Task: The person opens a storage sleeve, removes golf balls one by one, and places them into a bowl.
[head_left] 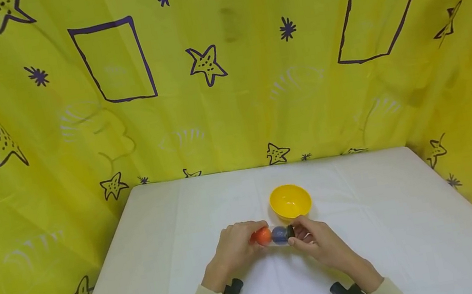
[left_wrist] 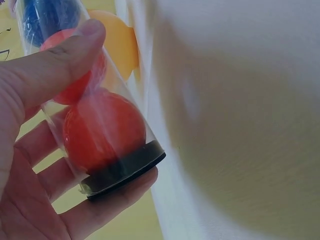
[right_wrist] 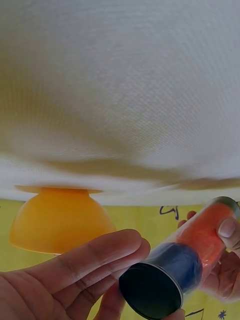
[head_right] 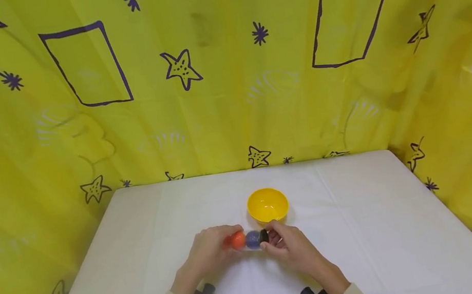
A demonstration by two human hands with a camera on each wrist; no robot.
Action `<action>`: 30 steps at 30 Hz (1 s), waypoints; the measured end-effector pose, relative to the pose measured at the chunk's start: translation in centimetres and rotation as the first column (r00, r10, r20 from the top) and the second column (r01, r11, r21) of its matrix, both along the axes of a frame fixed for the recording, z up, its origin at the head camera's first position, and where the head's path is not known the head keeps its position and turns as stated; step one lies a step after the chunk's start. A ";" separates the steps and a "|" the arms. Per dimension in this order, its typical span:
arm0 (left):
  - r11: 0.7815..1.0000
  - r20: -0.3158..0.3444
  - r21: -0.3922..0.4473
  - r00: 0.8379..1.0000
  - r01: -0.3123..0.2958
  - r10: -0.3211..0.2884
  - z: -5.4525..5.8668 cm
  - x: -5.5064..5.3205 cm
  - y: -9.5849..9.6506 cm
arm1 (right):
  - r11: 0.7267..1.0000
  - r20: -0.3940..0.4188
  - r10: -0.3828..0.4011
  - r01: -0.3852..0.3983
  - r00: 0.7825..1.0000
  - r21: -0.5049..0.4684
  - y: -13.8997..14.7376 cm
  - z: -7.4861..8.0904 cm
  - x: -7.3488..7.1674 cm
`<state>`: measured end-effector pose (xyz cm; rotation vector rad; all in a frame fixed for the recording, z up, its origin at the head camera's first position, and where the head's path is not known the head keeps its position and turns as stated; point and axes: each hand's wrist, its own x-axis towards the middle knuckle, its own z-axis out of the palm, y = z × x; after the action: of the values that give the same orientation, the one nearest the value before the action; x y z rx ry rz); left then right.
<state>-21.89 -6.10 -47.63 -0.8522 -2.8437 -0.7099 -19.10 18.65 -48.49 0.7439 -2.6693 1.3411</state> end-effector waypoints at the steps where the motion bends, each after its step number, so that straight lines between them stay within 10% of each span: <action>1: 1.000 0.001 0.001 1.000 0.000 0.000 0.0 0.0 0.0 | 1.000 0.003 0.003 -0.003 1.000 0.001 0.0 0.0 0.0; 19: 0.998 -0.004 0.060 1.000 0.011 -0.011 0.2 -0.7 -0.5 | 0.985 -0.119 0.034 -0.054 0.992 -0.164 0.7 0.2 0.0; 30: 0.991 0.026 0.128 0.999 -0.041 0.037 0.2 -0.7 -1.2 | 0.991 0.026 -0.059 0.062 0.998 -0.121 1.3 0.5 0.1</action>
<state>-22.57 -7.28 -47.41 -0.7719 -2.7903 -0.8933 -19.01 19.94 -48.03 0.6331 -2.5761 1.4896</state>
